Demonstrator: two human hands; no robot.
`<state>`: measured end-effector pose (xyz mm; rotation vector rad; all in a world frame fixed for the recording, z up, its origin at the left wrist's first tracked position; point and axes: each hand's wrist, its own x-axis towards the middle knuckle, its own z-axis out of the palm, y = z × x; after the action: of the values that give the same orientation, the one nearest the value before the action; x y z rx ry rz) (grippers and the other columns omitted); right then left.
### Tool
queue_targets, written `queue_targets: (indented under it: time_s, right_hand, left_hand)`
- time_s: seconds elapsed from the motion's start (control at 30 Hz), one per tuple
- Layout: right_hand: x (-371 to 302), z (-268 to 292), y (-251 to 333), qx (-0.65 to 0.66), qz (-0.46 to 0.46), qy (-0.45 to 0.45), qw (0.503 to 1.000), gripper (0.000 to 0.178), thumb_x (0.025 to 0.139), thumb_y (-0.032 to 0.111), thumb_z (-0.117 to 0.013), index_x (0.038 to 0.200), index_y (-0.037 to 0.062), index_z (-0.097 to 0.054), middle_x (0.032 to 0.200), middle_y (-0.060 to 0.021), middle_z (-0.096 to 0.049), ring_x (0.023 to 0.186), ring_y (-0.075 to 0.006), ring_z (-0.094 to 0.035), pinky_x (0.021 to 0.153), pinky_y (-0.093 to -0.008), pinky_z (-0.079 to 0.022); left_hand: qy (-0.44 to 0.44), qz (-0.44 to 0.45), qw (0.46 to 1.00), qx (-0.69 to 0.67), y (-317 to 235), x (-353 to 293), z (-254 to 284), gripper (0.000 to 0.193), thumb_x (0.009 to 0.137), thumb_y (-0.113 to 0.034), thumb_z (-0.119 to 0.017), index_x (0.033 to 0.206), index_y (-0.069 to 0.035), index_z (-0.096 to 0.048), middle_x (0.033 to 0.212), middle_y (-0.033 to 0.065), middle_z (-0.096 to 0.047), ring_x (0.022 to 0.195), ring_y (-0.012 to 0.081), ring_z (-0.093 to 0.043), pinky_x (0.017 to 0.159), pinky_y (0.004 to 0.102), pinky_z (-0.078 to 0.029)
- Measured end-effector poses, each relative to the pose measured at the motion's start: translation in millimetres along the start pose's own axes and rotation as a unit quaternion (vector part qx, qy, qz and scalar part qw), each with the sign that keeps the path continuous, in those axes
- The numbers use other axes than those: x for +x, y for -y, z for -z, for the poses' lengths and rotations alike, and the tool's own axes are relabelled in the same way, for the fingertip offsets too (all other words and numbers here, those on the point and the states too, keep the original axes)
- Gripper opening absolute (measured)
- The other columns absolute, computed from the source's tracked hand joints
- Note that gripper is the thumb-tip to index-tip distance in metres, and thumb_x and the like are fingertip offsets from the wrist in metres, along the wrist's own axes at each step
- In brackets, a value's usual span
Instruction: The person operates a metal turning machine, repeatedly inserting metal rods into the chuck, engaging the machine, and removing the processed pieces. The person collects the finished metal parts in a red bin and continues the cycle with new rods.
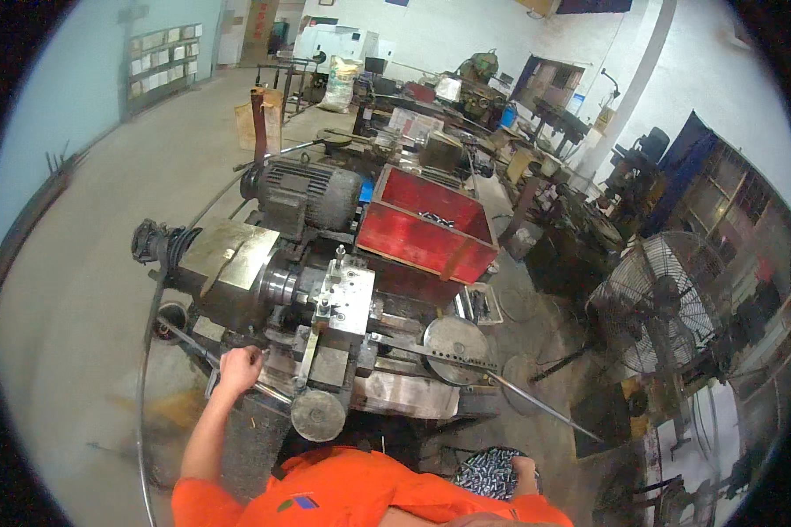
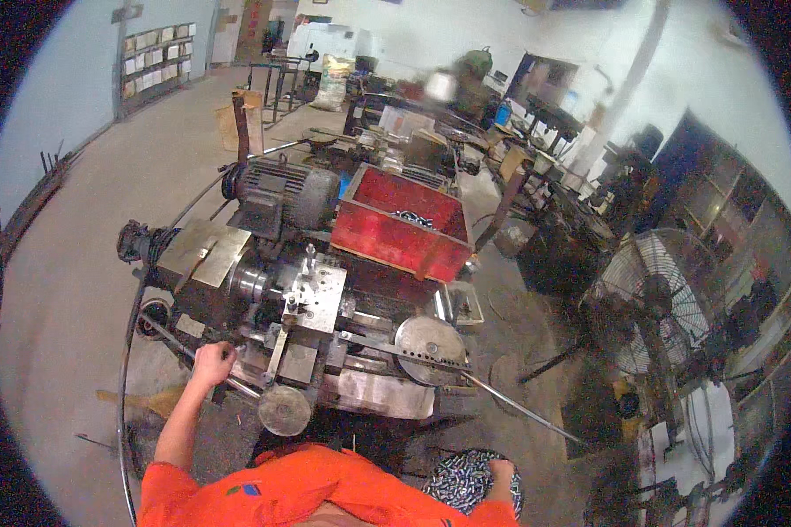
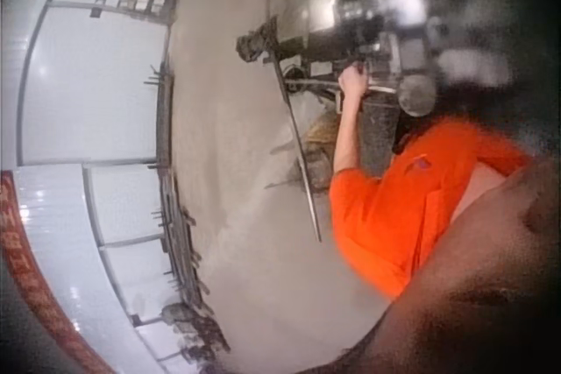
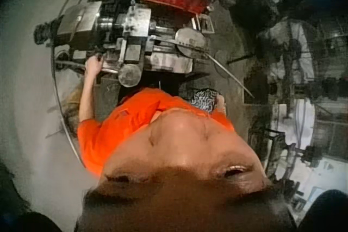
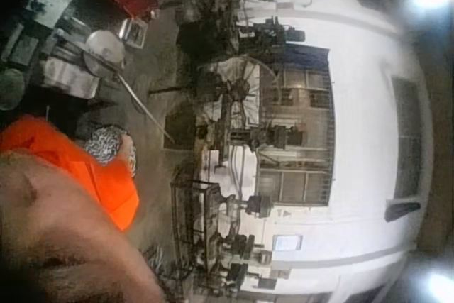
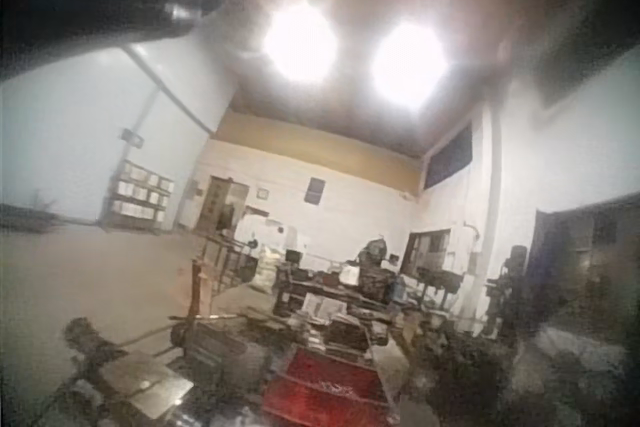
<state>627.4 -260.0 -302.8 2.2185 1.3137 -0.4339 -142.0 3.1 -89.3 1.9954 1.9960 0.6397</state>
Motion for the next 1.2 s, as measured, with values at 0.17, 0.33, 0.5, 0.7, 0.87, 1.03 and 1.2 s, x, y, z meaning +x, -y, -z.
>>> queue_targets:
  time_s: [0.17, 0.33, 0.5, 0.7, 0.87, 1.03, 1.2]
  right_hand:
    - [-38, 20, 30, 0.195, -0.229, 0.003, 0.954, 0.046, 0.076, 0.041, -0.048, 0.096, 0.0032, -0.063, 0.104, -0.0160, -0.060, 0.101, -0.0267, -0.057, 0.089, -0.0350, -0.042]
    - [-66, 63, 67, 0.230, -0.285, -0.019, 0.930, 0.050, 0.068, 0.037, -0.061, 0.104, 0.0027, -0.060, 0.111, -0.0153, -0.057, 0.105, -0.0264, -0.055, 0.088, -0.0361, -0.044]
    - [-73, 49, 70, 0.030, -0.129, -0.066, 0.989, 0.044, 0.071, 0.036, -0.059, 0.105, 0.0088, -0.061, 0.115, -0.0103, -0.055, 0.108, -0.0258, -0.050, 0.092, -0.0374, -0.039]
    - [-43, 10, 46, 0.090, -0.072, -0.094, 0.989, 0.027, 0.068, 0.023, -0.060, 0.085, 0.0028, -0.064, 0.091, -0.0156, -0.061, 0.090, -0.0288, -0.058, 0.081, -0.0388, -0.046]
    - [-57, 57, 51, 0.271, -0.193, -0.047, 0.942, 0.034, 0.062, 0.025, -0.058, 0.085, 0.0013, -0.064, 0.098, -0.0206, -0.060, 0.091, -0.0301, -0.059, 0.081, -0.0368, -0.047]
    - [-46, 59, 58, 0.279, -0.229, 0.003, 0.933, 0.043, 0.068, 0.027, -0.054, 0.102, 0.0015, -0.060, 0.116, -0.0181, -0.053, 0.108, -0.0268, -0.052, 0.091, -0.0336, -0.042]
    - [-60, 88, 66, 0.291, -0.238, 0.023, 0.926, 0.042, 0.070, 0.029, -0.054, 0.104, 0.0036, -0.059, 0.117, -0.0164, -0.053, 0.110, -0.0273, -0.051, 0.091, -0.0336, -0.042]
  left_hand:
    - [0.020, -0.007, 1.000, 0.002, -1, -1, 6, 0.022, 0.072, -0.030, -0.058, 0.083, -0.012, -0.066, 0.071, 0.0139, -0.062, 0.072, 0.0322, -0.060, 0.068, 0.0411, -0.047]
    - [0.008, 0.034, 0.999, 0.026, -4, -2, 7, 0.020, 0.072, -0.030, -0.059, 0.082, -0.014, -0.067, 0.072, 0.0134, -0.063, 0.075, 0.0322, -0.060, 0.070, 0.0407, -0.046]
    - [-0.006, 0.005, 0.999, 0.031, -8, 4, -1, 0.019, 0.074, -0.026, -0.058, 0.080, -0.010, -0.066, 0.073, 0.0130, -0.063, 0.074, 0.0318, -0.060, 0.066, 0.0406, -0.045]
    - [0.043, -0.001, 0.999, 0.026, 20, 14, -22, 0.024, 0.079, -0.027, -0.057, 0.089, -0.006, -0.064, 0.079, 0.0149, -0.064, 0.074, 0.0315, -0.061, 0.068, 0.0372, -0.046]
    - [0.012, 0.002, 1.000, 0.029, 16, 11, -20, 0.026, 0.080, -0.025, -0.059, 0.091, -0.001, -0.063, 0.078, 0.0132, -0.065, 0.070, 0.0233, -0.062, 0.065, 0.0338, -0.046]
    - [0.030, -0.001, 0.999, 0.023, 9, 14, -17, 0.026, 0.080, -0.023, -0.058, 0.092, 0.001, -0.062, 0.079, 0.0138, -0.065, 0.070, 0.0223, -0.062, 0.066, 0.0324, -0.045]
    - [0.045, 0.026, 0.999, -0.002, 9, 16, -21, 0.027, 0.080, -0.022, -0.058, 0.091, 0.002, -0.062, 0.079, 0.0143, -0.065, 0.070, 0.0223, -0.062, 0.066, 0.0319, -0.045]
